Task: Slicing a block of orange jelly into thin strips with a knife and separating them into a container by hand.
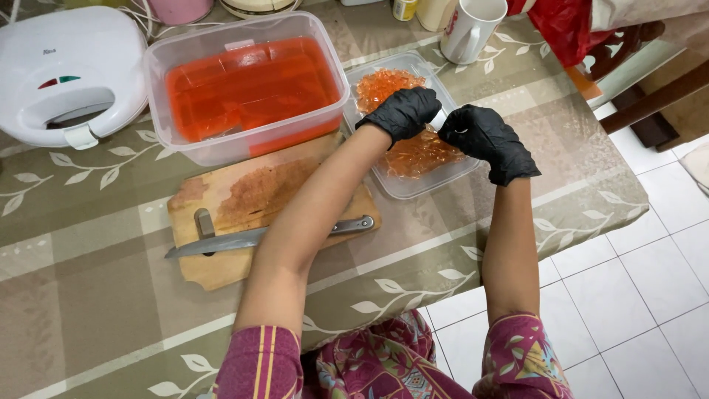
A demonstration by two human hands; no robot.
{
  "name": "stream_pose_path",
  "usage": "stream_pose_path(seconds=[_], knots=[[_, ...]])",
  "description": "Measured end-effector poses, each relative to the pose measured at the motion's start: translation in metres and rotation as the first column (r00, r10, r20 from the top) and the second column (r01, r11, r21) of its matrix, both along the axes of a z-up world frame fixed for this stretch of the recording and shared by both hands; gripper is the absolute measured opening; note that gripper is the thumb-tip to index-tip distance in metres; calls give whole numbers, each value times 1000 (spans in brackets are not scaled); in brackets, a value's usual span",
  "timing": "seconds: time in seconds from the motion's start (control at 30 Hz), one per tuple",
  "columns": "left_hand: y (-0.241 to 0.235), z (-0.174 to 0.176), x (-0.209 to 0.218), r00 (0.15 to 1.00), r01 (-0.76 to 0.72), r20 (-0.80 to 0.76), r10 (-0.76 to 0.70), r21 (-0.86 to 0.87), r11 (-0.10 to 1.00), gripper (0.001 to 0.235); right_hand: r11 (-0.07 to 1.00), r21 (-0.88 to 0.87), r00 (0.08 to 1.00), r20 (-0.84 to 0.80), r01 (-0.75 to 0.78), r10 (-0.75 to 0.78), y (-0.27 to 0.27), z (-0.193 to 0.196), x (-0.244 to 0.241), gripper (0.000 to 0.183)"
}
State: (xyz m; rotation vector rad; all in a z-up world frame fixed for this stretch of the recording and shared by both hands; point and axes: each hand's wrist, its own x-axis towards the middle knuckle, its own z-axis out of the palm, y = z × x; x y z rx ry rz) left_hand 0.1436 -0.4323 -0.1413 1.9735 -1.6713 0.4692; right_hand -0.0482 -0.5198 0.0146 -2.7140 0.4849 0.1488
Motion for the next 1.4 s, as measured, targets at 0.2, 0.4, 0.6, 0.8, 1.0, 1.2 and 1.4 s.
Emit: stream_pose_path(seconds=[0.2, 0.4, 0.6, 0.8, 1.0, 1.2, 1.4], knots=[[-15, -19, 9, 947, -13, 316, 53, -130, 991, 42, 1000, 14, 1000, 8, 1, -1, 5, 10, -5, 25], [-29, -9, 18, 954, 28, 300, 9, -120, 992, 39, 1000, 17, 1000, -6, 9, -9, 11, 17, -7, 22], [-18, 16, 10, 960, -14, 276, 45, -114, 993, 38, 999, 49, 1000, 0, -8, 8, 13, 24, -11, 24], [-1, 42, 1, 965, -66, 245, 91, -107, 992, 38, 990, 137, 993, 120, -34, 17, 6, 15, -9, 29], [43, 62, -8, 967, -118, 214, 137, -97, 988, 37, 625, 712, 860, 495, -319, -126, 20, 4, 1, 25], [104, 79, -16, 964, -186, 181, 197, -78, 980, 37, 860, 183, 759, 579, -477, 298, 49, -5, 17, 53], [210, 83, -35, 952, -266, 144, 272, -56, 962, 36, 126, 972, 975, 207, -196, -82, 117, 15, 6, 27]])
